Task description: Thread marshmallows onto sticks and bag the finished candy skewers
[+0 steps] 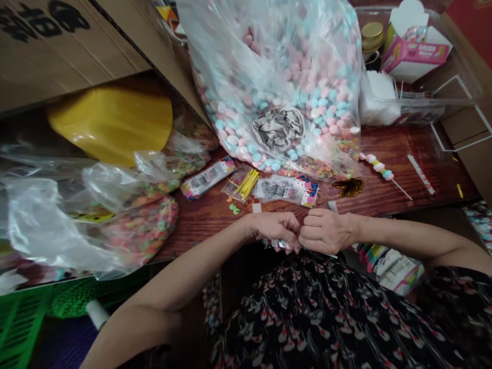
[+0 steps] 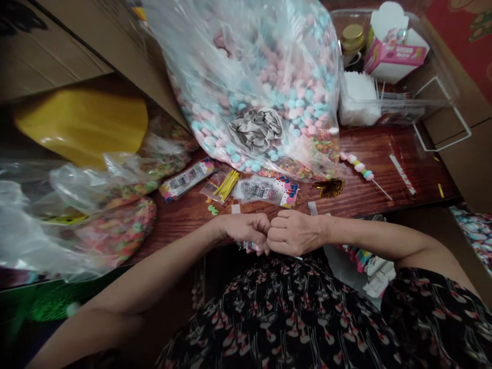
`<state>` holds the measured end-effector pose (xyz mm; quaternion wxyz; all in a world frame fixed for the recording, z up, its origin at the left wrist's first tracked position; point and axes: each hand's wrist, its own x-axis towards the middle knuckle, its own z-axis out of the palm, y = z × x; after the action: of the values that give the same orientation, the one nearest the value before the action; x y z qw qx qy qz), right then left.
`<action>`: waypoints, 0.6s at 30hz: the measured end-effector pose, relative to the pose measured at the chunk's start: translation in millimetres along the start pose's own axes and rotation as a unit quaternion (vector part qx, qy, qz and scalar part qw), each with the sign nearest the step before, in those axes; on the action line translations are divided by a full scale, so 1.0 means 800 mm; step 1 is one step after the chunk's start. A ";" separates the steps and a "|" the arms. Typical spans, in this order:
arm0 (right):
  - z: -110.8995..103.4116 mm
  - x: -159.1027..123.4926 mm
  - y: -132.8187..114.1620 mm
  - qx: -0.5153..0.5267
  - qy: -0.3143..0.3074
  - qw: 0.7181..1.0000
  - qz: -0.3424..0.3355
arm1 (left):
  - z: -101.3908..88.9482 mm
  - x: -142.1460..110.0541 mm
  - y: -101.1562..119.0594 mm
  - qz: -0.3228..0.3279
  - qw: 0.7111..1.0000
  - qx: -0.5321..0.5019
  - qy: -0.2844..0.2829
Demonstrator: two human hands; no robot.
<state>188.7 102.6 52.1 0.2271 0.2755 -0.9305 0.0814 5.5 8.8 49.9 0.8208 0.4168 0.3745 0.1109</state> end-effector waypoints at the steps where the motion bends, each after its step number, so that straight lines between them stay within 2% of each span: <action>1: 0.000 0.001 -0.001 -0.012 -0.008 1.000 0.015 | -0.003 0.000 0.004 0.000 1.000 0.014 -0.004; 4: -0.004 0.007 -0.004 -0.044 -0.033 0.995 0.082 | -0.023 -0.007 0.022 0.023 0.996 0.090 0.013; 6: -0.006 0.011 -0.006 -0.061 -0.034 0.990 0.124 | -0.039 -0.021 0.039 0.038 0.984 0.163 0.055; 8: -0.006 0.013 -0.006 -0.078 -0.045 0.984 0.151 | -0.045 -0.038 0.058 0.036 0.959 0.253 0.124; 10: -0.003 0.012 0.001 -0.085 -0.075 0.976 0.183 | -0.031 -0.052 0.075 0.048 0.902 0.364 0.228; 12: 0.000 0.008 0.017 -0.069 -0.096 0.961 0.252 | 0.003 -0.058 0.083 0.089 0.800 0.476 0.354; 13: 0.000 0.006 0.027 -0.050 -0.088 0.949 0.300 | 0.022 -0.057 0.082 0.109 0.746 0.520 0.401; 14: -0.001 0.005 0.036 -0.021 -0.062 0.935 0.349 | 0.041 -0.053 0.075 0.122 0.704 0.553 0.428; 15: -0.004 0.005 0.044 0.015 -0.018 0.918 0.396 | 0.054 -0.047 0.065 0.132 0.685 0.578 0.423; 16: -0.007 0.007 0.048 0.059 0.041 0.899 0.431 | 0.062 -0.039 0.052 0.142 0.685 0.588 0.405; 17: -0.010 0.010 0.049 0.109 0.105 0.877 0.455 | 0.064 -0.031 0.037 0.147 0.706 0.576 0.385; 18: -0.011 0.015 0.045 0.166 0.162 0.852 0.469 | 0.059 -0.022 0.022 0.154 0.738 0.542 0.371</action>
<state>163.6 129.4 64.4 0.2602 -0.1767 -0.8722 0.3747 29.0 -17.0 90.2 0.2237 0.7689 0.5772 0.1601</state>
